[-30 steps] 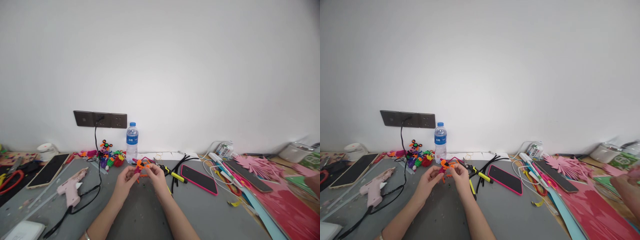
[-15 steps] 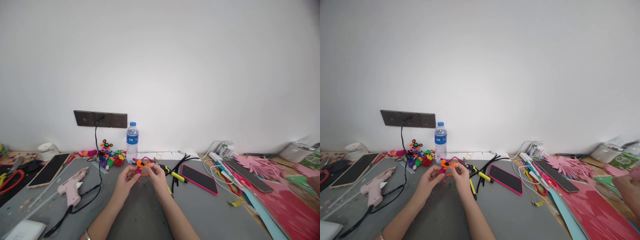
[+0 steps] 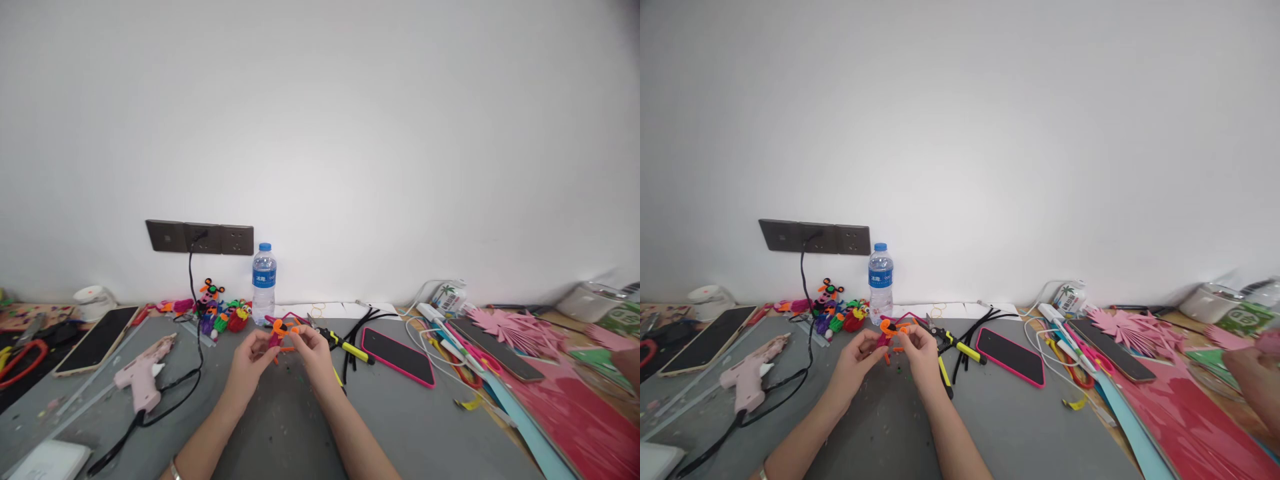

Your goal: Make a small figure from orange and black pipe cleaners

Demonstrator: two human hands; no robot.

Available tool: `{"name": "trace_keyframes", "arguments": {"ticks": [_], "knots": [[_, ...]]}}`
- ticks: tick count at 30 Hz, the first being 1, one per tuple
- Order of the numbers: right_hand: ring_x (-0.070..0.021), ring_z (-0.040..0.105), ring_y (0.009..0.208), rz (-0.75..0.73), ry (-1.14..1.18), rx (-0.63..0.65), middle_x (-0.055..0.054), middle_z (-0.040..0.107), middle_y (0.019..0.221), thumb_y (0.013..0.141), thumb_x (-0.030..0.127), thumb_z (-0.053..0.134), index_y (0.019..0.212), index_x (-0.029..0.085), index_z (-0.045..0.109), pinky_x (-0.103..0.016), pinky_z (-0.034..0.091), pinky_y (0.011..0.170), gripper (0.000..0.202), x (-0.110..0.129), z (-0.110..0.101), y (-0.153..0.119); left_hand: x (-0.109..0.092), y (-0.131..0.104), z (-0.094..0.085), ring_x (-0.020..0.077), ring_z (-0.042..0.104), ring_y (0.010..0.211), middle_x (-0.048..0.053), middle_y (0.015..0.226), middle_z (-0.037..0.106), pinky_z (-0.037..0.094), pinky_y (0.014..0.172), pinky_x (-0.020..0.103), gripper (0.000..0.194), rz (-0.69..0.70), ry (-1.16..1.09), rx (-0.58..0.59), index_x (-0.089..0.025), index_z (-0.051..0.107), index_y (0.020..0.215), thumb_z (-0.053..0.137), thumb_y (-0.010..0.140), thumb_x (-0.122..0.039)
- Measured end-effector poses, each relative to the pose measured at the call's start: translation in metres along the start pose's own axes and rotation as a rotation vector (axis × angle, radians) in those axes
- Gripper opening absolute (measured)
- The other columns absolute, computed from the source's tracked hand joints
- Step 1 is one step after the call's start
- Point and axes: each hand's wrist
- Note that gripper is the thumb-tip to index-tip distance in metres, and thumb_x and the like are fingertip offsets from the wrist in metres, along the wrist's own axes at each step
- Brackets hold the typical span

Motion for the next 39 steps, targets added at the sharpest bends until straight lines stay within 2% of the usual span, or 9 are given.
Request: {"name": "trace_keyframes", "arguments": {"ticks": [15,20,26,31,39], "knots": [[-0.0124,0.046,0.06,-0.03,-0.019,0.01,0.001,0.053,0.062,0.065,0.044,0.074,0.065,0.018,0.059,-0.023,0.043,0.055,0.03,0.0,0.0,0.0,-0.004,-0.001,0.0,0.0175,0.063,0.067,0.001,0.073,0.071,0.049,0.06,0.025,0.021,0.003,0.022,0.007,-0.019,0.059,0.074,0.072,0.07,-0.035],[-0.012,0.046,0.058,-0.035,-0.034,0.017,0.002,0.054,0.061,0.066,0.045,0.073,0.065,0.018,0.059,-0.023,0.042,0.055,0.031,0.0,-0.001,0.0,-0.005,-0.001,0.001,0.0193,0.064,0.07,0.002,0.073,0.07,0.049,0.061,0.026,0.023,0.013,0.009,0.002,-0.019,0.059,0.072,0.072,0.069,-0.038],[-0.0132,0.05,0.06,-0.025,-0.016,0.008,0.0,0.056,0.063,0.066,0.045,0.074,0.067,0.018,0.06,-0.024,0.045,0.056,0.031,-0.004,-0.002,0.0,-0.004,-0.001,0.002,0.0151,0.058,0.06,-0.003,0.061,0.062,0.046,0.056,0.023,0.023,0.039,0.016,-0.018,-0.019,0.059,0.067,0.074,0.068,-0.036],[-0.0122,0.048,0.058,-0.033,-0.025,0.017,0.001,0.056,0.062,0.066,0.046,0.074,0.065,0.017,0.059,-0.023,0.042,0.055,0.032,-0.006,-0.003,0.001,-0.003,-0.001,0.001,0.0148,0.057,0.058,-0.002,0.062,0.061,0.045,0.055,0.022,0.024,0.034,0.026,-0.015,-0.019,0.058,0.068,0.073,0.069,-0.037],[-0.0133,0.05,0.059,0.01,-0.012,0.022,0.0,0.058,0.062,0.062,0.048,0.077,0.066,0.017,0.062,-0.024,0.042,0.055,0.035,-0.01,-0.007,0.004,0.002,-0.001,0.001,0.0141,0.055,0.057,-0.003,0.059,0.059,0.042,0.054,0.022,0.027,0.04,0.006,-0.018,-0.019,0.054,0.066,0.073,0.069,-0.038]]}}
Point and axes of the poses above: each hand's wrist, its own y-axis towards the middle knuckle, its own z-axis out of the palm, x = y × z
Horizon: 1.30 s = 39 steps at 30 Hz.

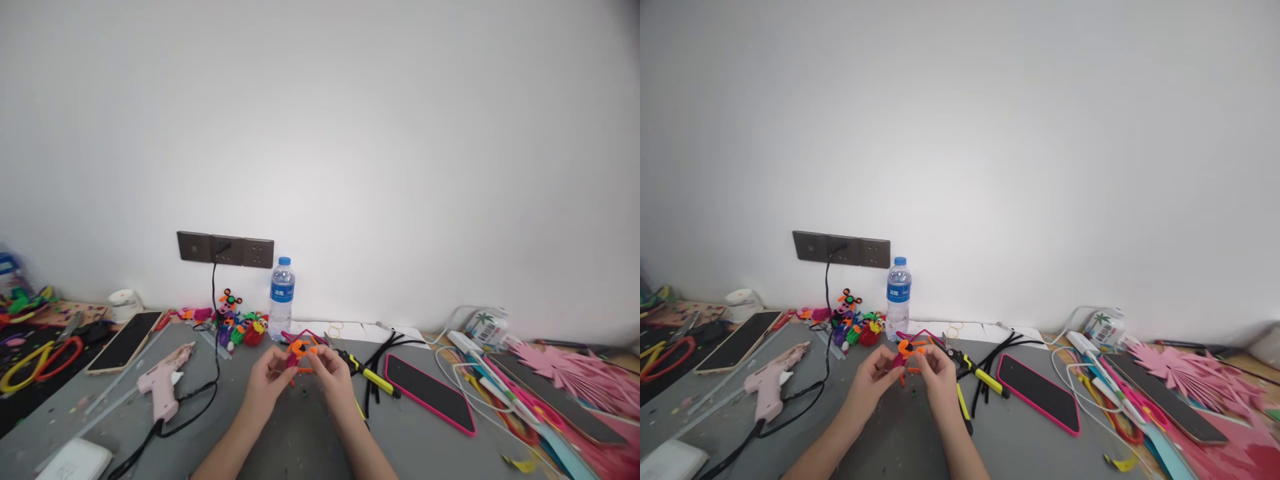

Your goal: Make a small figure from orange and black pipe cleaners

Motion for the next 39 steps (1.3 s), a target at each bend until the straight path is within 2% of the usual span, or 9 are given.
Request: {"name": "trace_keyframes", "arguments": {"ticks": [5,18,30,39], "knots": [[-0.0155,0.054,0.062,-0.004,-0.012,0.008,-0.001,0.061,0.065,0.065,0.048,0.076,0.068,0.018,0.063,-0.025,0.044,0.058,0.033,0.0017,-0.0011,-0.0012,0.0013,-0.0007,0.0009,0.0152,0.056,0.061,0.0,0.065,0.063,0.04,0.055,0.022,0.025,-0.005,-0.01,0.004,-0.019,0.055,0.069,0.072,0.07,-0.037],[-0.013,0.05,0.058,-0.012,-0.007,0.016,0.001,0.056,0.06,0.066,0.048,0.075,0.067,0.018,0.06,-0.023,0.044,0.055,0.033,0.0028,-0.0008,-0.0022,0.0039,-0.0015,0.0016,0.0119,0.052,0.057,-0.004,0.06,0.055,0.039,0.055,0.021,0.023,0.014,-0.025,0.031,-0.018,0.056,0.071,0.07,0.074,-0.036],[-0.0124,0.047,0.059,-0.014,-0.04,-0.002,0.001,0.053,0.064,0.066,0.049,0.074,0.067,0.018,0.059,-0.024,0.046,0.054,0.035,0.0043,-0.0003,-0.0035,0.001,-0.0003,-0.0012,0.0137,0.057,0.061,-0.001,0.065,0.062,0.042,0.055,0.021,0.02,0.016,0.005,0.021,-0.017,0.06,0.074,0.07,0.074,-0.035],[-0.0114,0.045,0.056,-0.073,-0.061,-0.025,0.002,0.053,0.061,0.066,0.049,0.073,0.066,0.018,0.058,-0.023,0.039,0.053,0.035,-0.0001,-0.0007,-0.0009,-0.0003,-0.0017,-0.0009,0.013,0.056,0.057,-0.002,0.062,0.061,0.042,0.055,0.021,0.022,-0.003,-0.003,0.022,-0.017,0.06,0.072,0.071,0.072,-0.036]]}}
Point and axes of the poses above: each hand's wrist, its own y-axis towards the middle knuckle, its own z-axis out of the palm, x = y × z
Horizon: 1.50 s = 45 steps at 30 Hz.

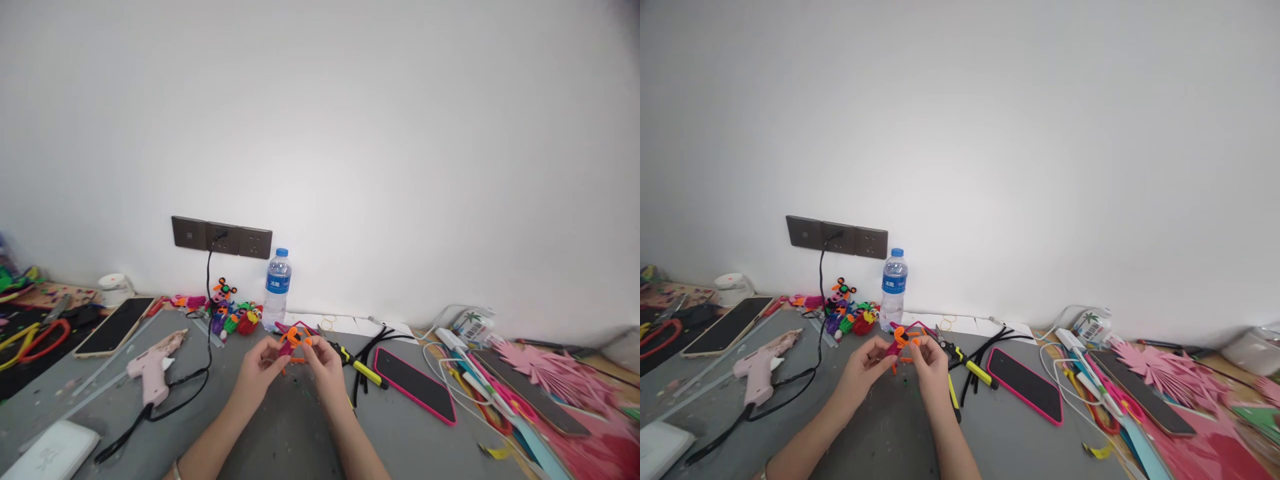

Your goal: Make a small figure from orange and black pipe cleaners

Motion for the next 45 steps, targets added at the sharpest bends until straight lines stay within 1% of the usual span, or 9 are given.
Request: {"name": "trace_keyframes", "arguments": {"ticks": [6,14,17,22,26,29,36,41,45], "knots": [[-0.0118,0.045,0.056,0.022,-0.013,0.016,0.002,0.053,0.061,0.066,0.05,0.073,0.066,0.018,0.058,-0.023,0.039,0.054,0.035,0.001,-0.001,0.0,-0.001,0.001,0.001,0.0145,0.058,0.059,-0.002,0.062,0.061,0.042,0.056,0.022,0.022,0.0,0.021,-0.002,-0.017,0.059,0.073,0.07,0.073,-0.037],[-0.012,0.046,0.056,0.04,-0.017,0.013,0.002,0.053,0.061,0.065,0.052,0.073,0.066,0.018,0.057,-0.023,0.04,0.052,0.037,0.002,-0.001,0.0,0.007,0.002,-0.001,0.0159,0.059,0.064,0.0,0.067,0.065,0.041,0.057,0.022,0.022,0.013,0.027,0.008,-0.017,0.06,0.074,0.069,0.074,-0.038],[-0.0113,0.045,0.054,0.028,-0.011,0.004,0.002,0.052,0.059,0.065,0.051,0.073,0.065,0.018,0.058,-0.022,0.039,0.05,0.036,0.003,0.0,-0.001,0.006,0.001,0.0,0.016,0.059,0.065,0.001,0.068,0.066,0.041,0.057,0.022,0.023,0.006,0.019,0.005,-0.018,0.06,0.074,0.069,0.073,-0.039],[-0.0121,0.045,0.055,0.018,-0.018,0.01,0.002,0.053,0.059,0.066,0.05,0.073,0.067,0.019,0.059,-0.023,0.039,0.051,0.034,0.007,0.001,-0.002,0.0,0.0,0.002,0.0147,0.058,0.06,-0.002,0.062,0.063,0.04,0.056,0.022,0.025,-0.029,0.006,-0.006,-0.017,0.06,0.074,0.071,0.071,-0.04],[-0.0121,0.045,0.056,0.018,0.002,0.011,0.002,0.053,0.061,0.066,0.051,0.073,0.068,0.019,0.06,-0.023,0.039,0.052,0.035,0.008,0.002,-0.002,-0.004,-0.001,0.003,0.0143,0.058,0.06,-0.001,0.065,0.066,0.042,0.057,0.022,0.026,-0.058,-0.046,-0.009,-0.017,0.062,0.076,0.071,0.072,-0.041],[-0.0121,0.045,0.058,0.03,0.0,0.015,0.002,0.053,0.063,0.066,0.05,0.074,0.068,0.018,0.059,-0.023,0.04,0.054,0.035,0.007,0.001,-0.002,-0.005,-0.001,0.003,0.0142,0.058,0.061,0.001,0.068,0.067,0.042,0.056,0.021,0.027,-0.066,-0.067,-0.012,-0.017,0.063,0.077,0.071,0.071,-0.041],[-0.014,0.049,0.062,0.084,0.043,0.038,0.001,0.056,0.067,0.064,0.048,0.076,0.07,0.018,0.059,-0.026,0.044,0.059,0.035,0.004,-0.002,-0.001,-0.003,-0.001,0.003,0.0139,0.056,0.059,0.0,0.064,0.064,0.044,0.055,0.022,0.029,-0.071,-0.068,-0.017,-0.017,0.063,0.076,0.072,0.069,-0.043],[-0.0124,0.046,0.059,0.059,0.027,0.055,0.003,0.052,0.063,0.066,0.049,0.075,0.067,0.018,0.056,-0.024,0.042,0.057,0.036,0.005,-0.002,-0.001,-0.002,-0.001,0.003,0.0142,0.057,0.061,0.001,0.067,0.065,0.043,0.055,0.022,0.028,-0.065,-0.053,-0.012,-0.017,0.062,0.077,0.071,0.071,-0.043],[-0.0112,0.042,0.057,0.03,0.028,0.08,0.004,0.048,0.061,0.067,0.049,0.073,0.067,0.019,0.054,-0.023,0.038,0.054,0.036,0.006,-0.002,-0.001,-0.004,-0.001,0.004,0.0152,0.059,0.064,0.002,0.07,0.066,0.043,0.055,0.021,0.031,-0.076,-0.058,-0.014,-0.017,0.063,0.078,0.07,0.071,-0.047]]}}
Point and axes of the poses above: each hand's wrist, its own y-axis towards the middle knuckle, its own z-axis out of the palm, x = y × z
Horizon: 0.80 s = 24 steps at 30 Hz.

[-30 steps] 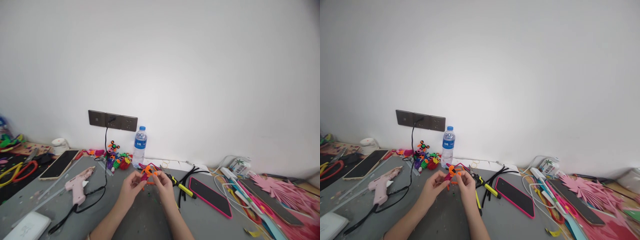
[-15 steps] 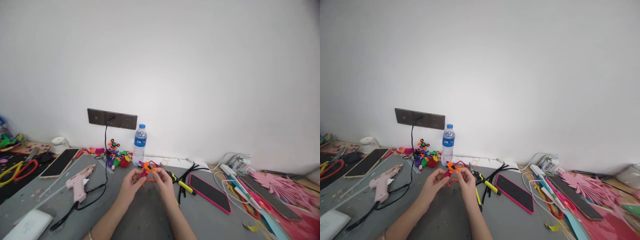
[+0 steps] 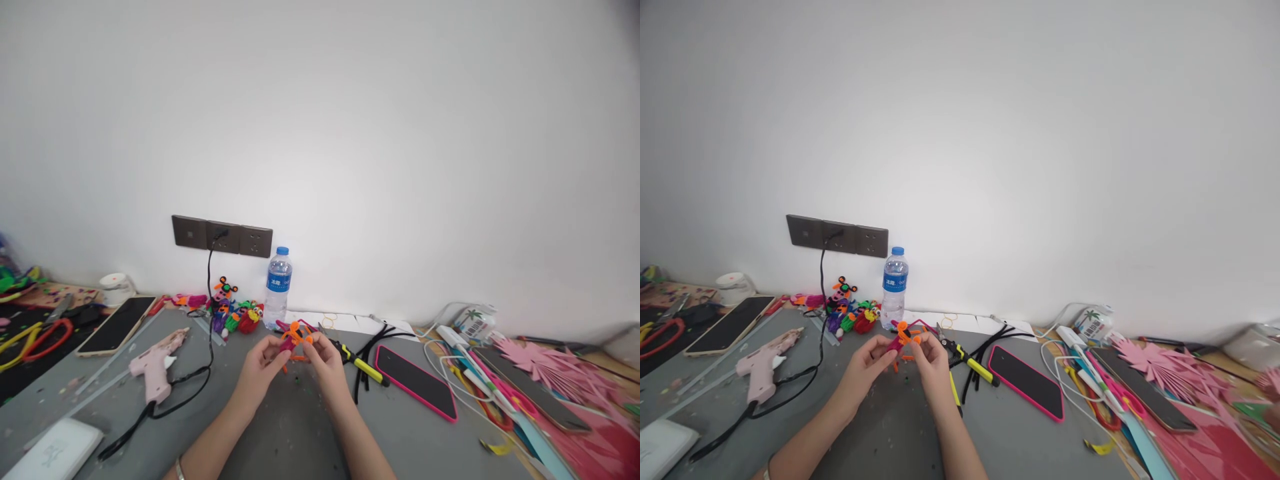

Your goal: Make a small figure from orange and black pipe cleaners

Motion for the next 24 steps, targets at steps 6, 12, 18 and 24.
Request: {"name": "trace_keyframes", "arguments": {"ticks": [6,12,18,24], "knots": [[-0.0106,0.037,0.053,-0.023,-0.04,0.014,0.005,0.044,0.057,0.07,0.051,0.07,0.066,0.02,0.053,-0.023,0.032,0.052,0.035,0.0016,0.0005,-0.0002,-0.0049,-0.0002,0.0025,0.0151,0.058,0.061,0.002,0.066,0.067,0.044,0.052,0.022,0.036,-0.035,-0.046,-0.027,-0.017,0.065,0.077,0.072,0.067,-0.051],[-0.0106,0.038,0.054,-0.026,-0.025,0.011,0.005,0.045,0.059,0.068,0.05,0.071,0.066,0.02,0.055,-0.022,0.035,0.052,0.035,0.005,0.0029,-0.0009,-0.0068,-0.0006,0.0026,0.0152,0.058,0.062,0.002,0.068,0.068,0.044,0.053,0.022,0.037,-0.065,-0.055,-0.045,-0.016,0.068,0.081,0.073,0.066,-0.05],[-0.011,0.04,0.055,-0.037,-0.05,-0.012,0.004,0.047,0.059,0.07,0.048,0.07,0.066,0.019,0.055,-0.022,0.037,0.053,0.033,0.0042,0.0029,-0.0008,-0.0073,-0.0016,0.0016,0.0168,0.06,0.064,0.004,0.074,0.07,0.044,0.054,0.023,0.036,-0.037,0.0,-0.04,-0.017,0.069,0.082,0.071,0.067,-0.049],[-0.0109,0.039,0.054,-0.036,-0.066,-0.011,0.004,0.047,0.059,0.069,0.05,0.07,0.066,0.02,0.053,-0.022,0.034,0.052,0.035,0.0037,0.0015,-0.0005,-0.0081,-0.0003,0.0014,0.0178,0.061,0.065,0.005,0.078,0.071,0.045,0.054,0.024,0.035,-0.019,-0.002,-0.028,-0.017,0.069,0.081,0.072,0.066,-0.048]]}}
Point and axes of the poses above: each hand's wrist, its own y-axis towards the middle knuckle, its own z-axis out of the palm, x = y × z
